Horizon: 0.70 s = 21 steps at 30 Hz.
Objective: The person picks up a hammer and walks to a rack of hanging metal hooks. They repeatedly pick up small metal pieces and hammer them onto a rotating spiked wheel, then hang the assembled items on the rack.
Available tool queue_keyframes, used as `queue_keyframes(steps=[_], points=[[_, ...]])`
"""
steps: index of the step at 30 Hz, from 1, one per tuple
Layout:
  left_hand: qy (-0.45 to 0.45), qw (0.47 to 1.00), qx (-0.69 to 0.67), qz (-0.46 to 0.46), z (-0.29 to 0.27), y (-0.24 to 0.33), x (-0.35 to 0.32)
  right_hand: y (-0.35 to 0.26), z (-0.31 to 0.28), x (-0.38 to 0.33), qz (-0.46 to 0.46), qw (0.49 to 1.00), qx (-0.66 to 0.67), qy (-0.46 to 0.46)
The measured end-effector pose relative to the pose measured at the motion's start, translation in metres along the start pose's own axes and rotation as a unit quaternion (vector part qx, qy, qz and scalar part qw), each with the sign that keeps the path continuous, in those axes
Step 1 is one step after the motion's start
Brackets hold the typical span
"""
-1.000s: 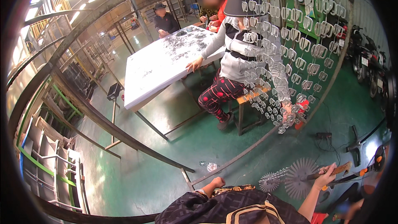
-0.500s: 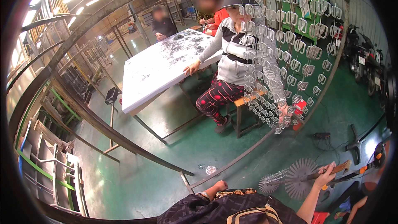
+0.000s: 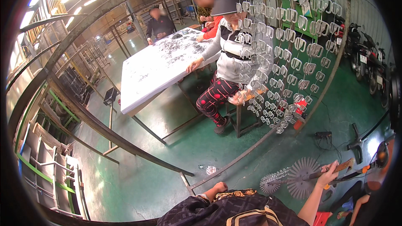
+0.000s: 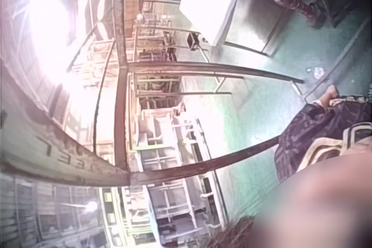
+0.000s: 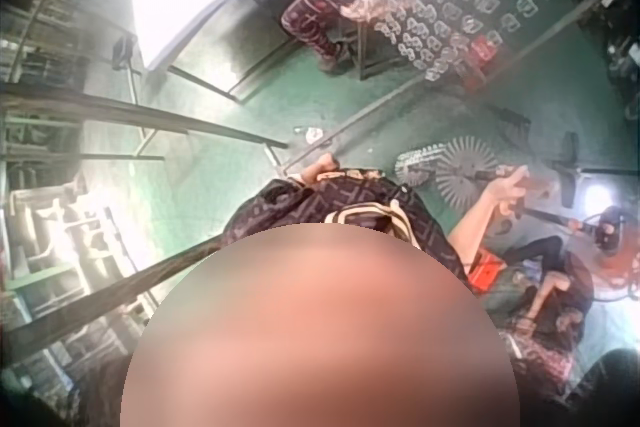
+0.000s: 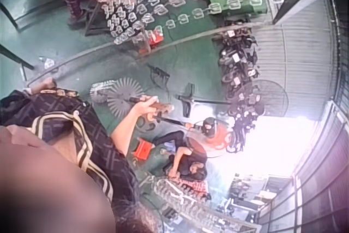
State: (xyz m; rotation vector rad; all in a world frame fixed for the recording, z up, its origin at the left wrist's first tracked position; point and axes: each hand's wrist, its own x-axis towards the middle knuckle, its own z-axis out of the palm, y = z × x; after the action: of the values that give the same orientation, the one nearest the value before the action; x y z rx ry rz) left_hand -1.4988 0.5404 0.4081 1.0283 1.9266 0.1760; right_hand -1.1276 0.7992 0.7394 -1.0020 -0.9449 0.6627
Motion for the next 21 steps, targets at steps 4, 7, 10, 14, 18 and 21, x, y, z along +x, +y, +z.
queue_keyframes(steps=[4, 7, 10, 14, 18, 21], points=[[-0.01, 1.0, -0.013, -0.003, -0.0024, 0.0026, 0.0008, -0.0022, 0.0015, -0.0007, -0.01, 1.0, -0.006, -0.001], [-0.009, 1.0, -0.016, -0.004, -0.0023, 0.0027, -0.0005, -0.0034, 0.0031, -0.0018, -0.012, 1.0, -0.005, -0.008], [-0.011, 1.0, -0.013, -0.005, -0.0022, 0.0017, 0.0012, -0.0039, 0.0033, -0.0021, -0.012, 1.0, -0.006, -0.009], [-0.014, 1.0, -0.011, -0.002, -0.0017, 0.0002, 0.0031, -0.0032, 0.0031, -0.0021, -0.012, 1.0, -0.006, -0.007], [-0.01, 1.0, -0.016, 0.001, -0.0018, 0.0023, 0.0027, -0.0036, 0.0035, -0.0023, -0.01, 1.0, -0.005, -0.008], [-0.008, 1.0, 0.002, 0.008, -0.0029, 0.0062, 0.0005, -0.0035, 0.0029, -0.0023, -0.012, 1.0, -0.007, -0.011]])
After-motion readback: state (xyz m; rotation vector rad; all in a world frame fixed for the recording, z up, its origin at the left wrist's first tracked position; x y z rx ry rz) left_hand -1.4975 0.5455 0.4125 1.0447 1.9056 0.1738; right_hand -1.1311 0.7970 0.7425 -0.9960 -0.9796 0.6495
